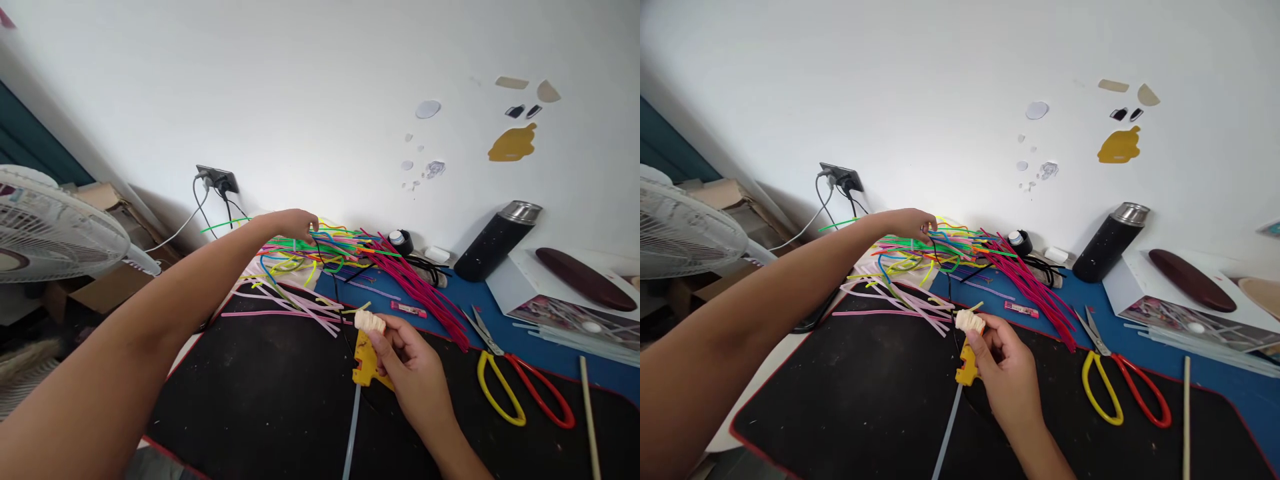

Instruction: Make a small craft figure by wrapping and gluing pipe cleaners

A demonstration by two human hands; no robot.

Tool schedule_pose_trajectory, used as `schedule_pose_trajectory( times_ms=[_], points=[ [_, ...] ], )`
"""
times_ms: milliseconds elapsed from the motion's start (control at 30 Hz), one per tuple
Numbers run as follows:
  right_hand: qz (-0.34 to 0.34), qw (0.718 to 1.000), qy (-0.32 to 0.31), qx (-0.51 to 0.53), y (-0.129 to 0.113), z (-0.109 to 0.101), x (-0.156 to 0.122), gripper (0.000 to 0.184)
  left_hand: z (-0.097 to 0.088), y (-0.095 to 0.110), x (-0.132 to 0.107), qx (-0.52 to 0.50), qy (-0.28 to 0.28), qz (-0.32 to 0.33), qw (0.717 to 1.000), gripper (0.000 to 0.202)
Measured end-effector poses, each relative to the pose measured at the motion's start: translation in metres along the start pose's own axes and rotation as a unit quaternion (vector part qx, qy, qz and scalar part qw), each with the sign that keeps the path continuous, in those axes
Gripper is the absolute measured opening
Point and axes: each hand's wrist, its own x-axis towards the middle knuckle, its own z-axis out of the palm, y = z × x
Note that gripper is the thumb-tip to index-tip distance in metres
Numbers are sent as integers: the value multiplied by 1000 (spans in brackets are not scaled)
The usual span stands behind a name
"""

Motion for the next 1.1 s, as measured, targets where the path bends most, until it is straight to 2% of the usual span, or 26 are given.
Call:
schedule_pose_trajectory(
  times_ms=[67,133,200,233,433,567,700,900,1100],
  points=[
    [-5,1000,0,2,0,0,0,56,-3,-7,-13,-64,16,17,998,65],
    [-10,1000,2,5,1,1,-1,55,-4,-14,-29,-100,63,21,993,54],
    [-16,1000,7,8,3,1,-2,54,-2,-20,-48,-128,133,-12,983,44],
    [-18,1000,9,10,4,1,-2,53,1,-23,-57,-133,150,-33,979,43],
    [-21,1000,-4,20,6,0,-3,50,41,-37,-99,-155,137,-62,976,40],
    [-30,999,7,21,3,1,-4,48,71,-46,-113,-252,130,-80,956,41],
    [-27,999,12,45,0,2,-5,47,85,-49,-120,-321,119,-97,935,36],
    [-24,998,12,57,1,3,-4,49,80,-44,-123,-148,223,-129,955,31],
    [-21,997,24,67,1,2,-3,49,83,-40,-118,-103,223,-128,961,29]
  ],
)
